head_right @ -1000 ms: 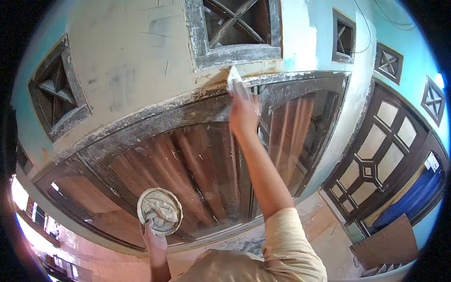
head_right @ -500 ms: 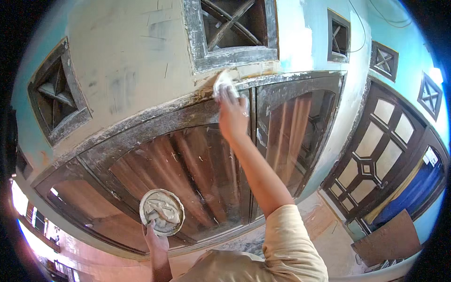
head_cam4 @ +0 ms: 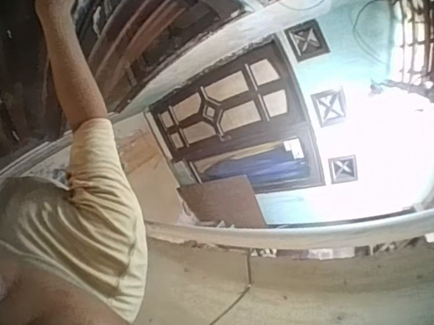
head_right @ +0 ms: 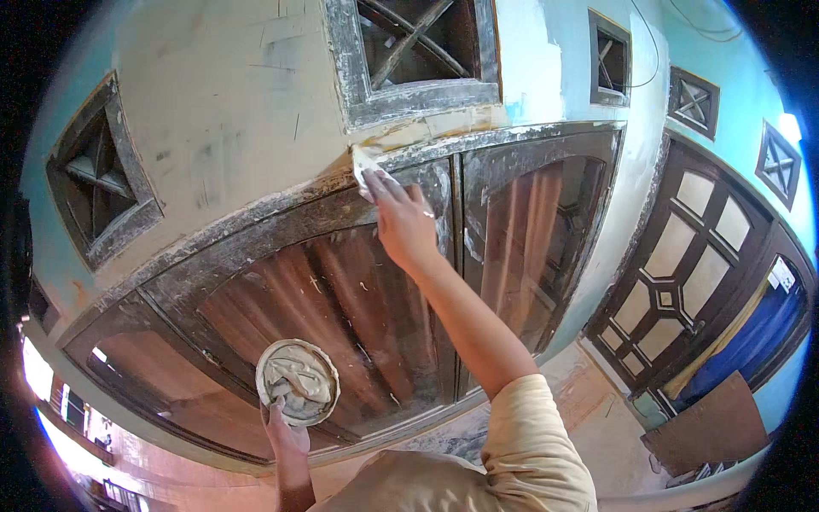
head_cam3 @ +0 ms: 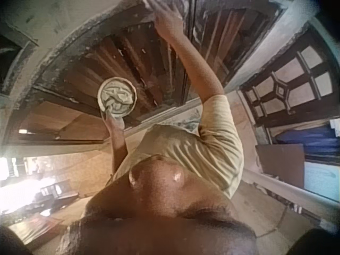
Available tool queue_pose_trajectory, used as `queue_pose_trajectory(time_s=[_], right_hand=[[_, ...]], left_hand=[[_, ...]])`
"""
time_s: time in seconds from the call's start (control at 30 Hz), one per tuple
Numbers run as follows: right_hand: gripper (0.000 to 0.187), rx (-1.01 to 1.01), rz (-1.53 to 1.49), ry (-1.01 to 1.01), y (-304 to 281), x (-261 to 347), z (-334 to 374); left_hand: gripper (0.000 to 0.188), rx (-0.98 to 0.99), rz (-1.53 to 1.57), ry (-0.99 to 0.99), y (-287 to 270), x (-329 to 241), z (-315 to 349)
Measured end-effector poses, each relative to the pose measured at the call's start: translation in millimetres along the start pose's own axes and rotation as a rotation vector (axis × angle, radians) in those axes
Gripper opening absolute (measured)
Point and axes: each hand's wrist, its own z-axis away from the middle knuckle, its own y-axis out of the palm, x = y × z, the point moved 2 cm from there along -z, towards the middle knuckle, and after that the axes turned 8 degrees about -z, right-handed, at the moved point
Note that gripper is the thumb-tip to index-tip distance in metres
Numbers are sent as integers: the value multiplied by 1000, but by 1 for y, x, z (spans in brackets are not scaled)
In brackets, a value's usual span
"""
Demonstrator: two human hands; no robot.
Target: The person applies putty from a bucket to a wall surface around wooden window frames using a putty knife.
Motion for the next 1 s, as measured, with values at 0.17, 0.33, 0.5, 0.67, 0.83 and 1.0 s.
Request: queue_pose_trajectory(time_s=[0.17,0.33,0.5,0.67,0.83,1.0], right_hand=[[51,-139,96,188,-20,-43,-18],[57,38,34,-39,-11,-9,-8],[60,-218,151,28,-23,-49,-7],[44,-55,-165,-87,-14,-7,4],[37,-71,-452,107,-2,-18,-13],[8,-289,-428,313,-10,-102,-14]], left_hand=[[49,48,24,46,-10,2,-4],[50,12,14,46,-11,3,-5],[52,5,19,6,1,1,-2],[53,-1,44,-3,0,3,-6],[54,15,28,20,3,1,-3],[51,-19,14,79,-2,-1,-2]])
